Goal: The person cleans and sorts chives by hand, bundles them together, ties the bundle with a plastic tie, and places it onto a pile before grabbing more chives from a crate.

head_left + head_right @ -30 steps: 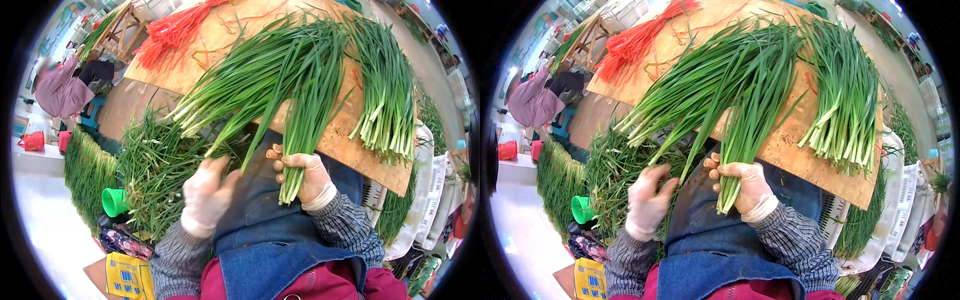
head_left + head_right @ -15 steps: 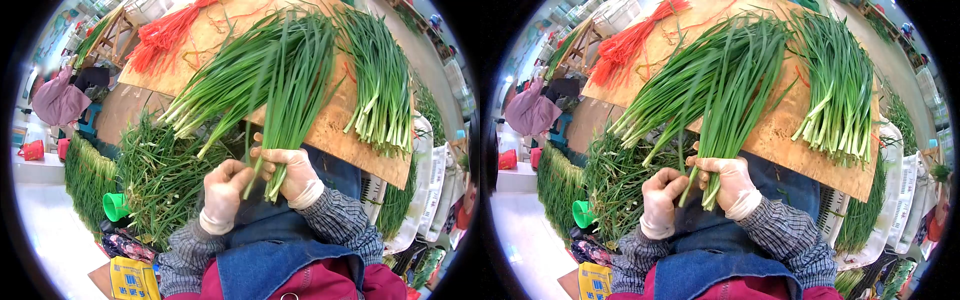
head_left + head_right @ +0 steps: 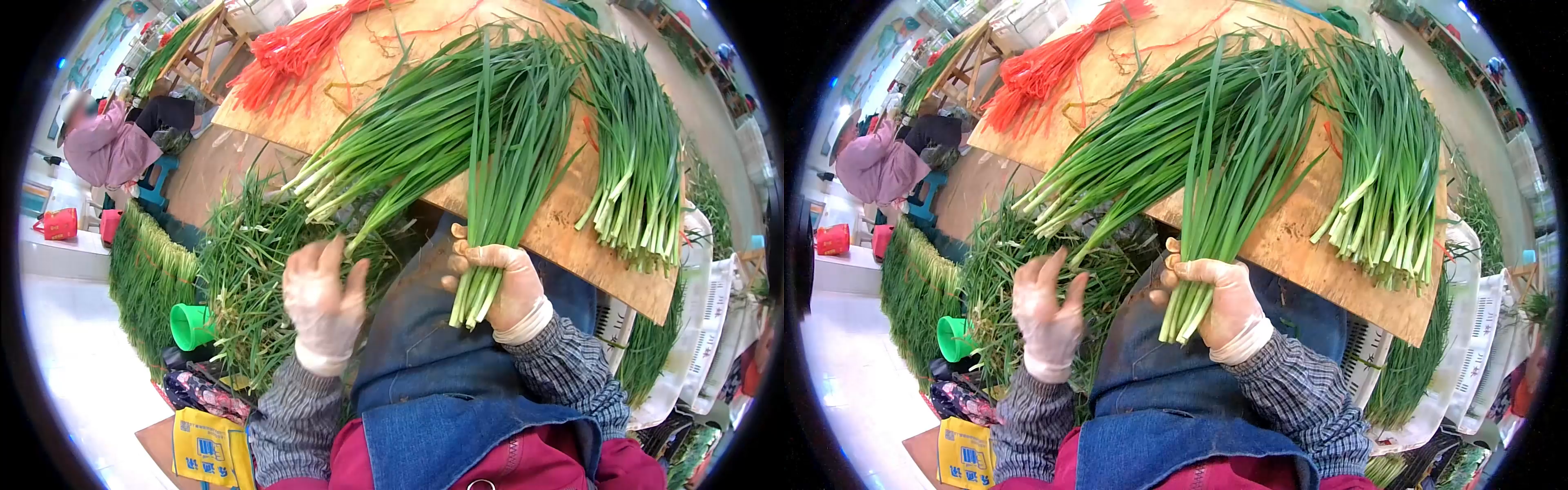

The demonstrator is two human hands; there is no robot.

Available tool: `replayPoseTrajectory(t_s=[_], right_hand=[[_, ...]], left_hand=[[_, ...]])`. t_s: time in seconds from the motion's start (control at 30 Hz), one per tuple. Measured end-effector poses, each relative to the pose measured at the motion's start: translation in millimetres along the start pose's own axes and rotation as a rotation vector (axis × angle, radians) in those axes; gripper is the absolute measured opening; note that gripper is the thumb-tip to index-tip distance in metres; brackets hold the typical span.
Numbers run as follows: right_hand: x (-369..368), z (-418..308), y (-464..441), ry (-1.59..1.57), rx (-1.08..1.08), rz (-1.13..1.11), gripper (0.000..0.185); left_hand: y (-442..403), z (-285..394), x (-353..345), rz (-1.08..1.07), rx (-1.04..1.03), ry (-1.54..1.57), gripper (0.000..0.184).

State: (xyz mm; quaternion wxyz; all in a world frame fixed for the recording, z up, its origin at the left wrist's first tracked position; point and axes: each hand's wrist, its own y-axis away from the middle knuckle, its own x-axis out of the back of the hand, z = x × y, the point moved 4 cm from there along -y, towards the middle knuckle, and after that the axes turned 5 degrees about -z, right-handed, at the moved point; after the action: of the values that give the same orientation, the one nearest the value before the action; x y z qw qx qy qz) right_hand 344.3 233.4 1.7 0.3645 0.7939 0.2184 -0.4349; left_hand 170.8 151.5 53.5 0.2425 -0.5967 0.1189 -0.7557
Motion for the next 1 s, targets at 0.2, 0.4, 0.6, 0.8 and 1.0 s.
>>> replayPoseTrajectory(t_s=[0.2, 0.4, 0.6, 0.8, 1.0], right_hand=[[-20.5, -11.4, 15.5, -0.013, 0.074, -0.087, 0.017], [-12.1, 0.8, 5.0, 0.167, 0.03, 0.192, 0.011], [-7.0, 7.5, 4.4, 0.306, 0.062, 0.224, 0.009], [-12.0, 6.2, 4.5, 0.246, 0.166, 0.269, 0.018], [-13.8, 0.8, 8.0, 0.358, 0.144, 0.202, 0.031]], left_hand=[[-13.2, -10.2, -36.6, -0.261, 0.387, 0.784, 0.012], [-0.2, 10.7, -21.6, -0.668, 0.854, 1.272, 0.022], [9.0, 30.5, -32.5, -0.856, 0.858, 1.346, 0.013], [24.1, 39.1, -30.4, -0.353, 0.81, 1.216, 0.007], [19.9, 43.3, -33.8, -0.471, 0.651, 1.15, 0.01]])
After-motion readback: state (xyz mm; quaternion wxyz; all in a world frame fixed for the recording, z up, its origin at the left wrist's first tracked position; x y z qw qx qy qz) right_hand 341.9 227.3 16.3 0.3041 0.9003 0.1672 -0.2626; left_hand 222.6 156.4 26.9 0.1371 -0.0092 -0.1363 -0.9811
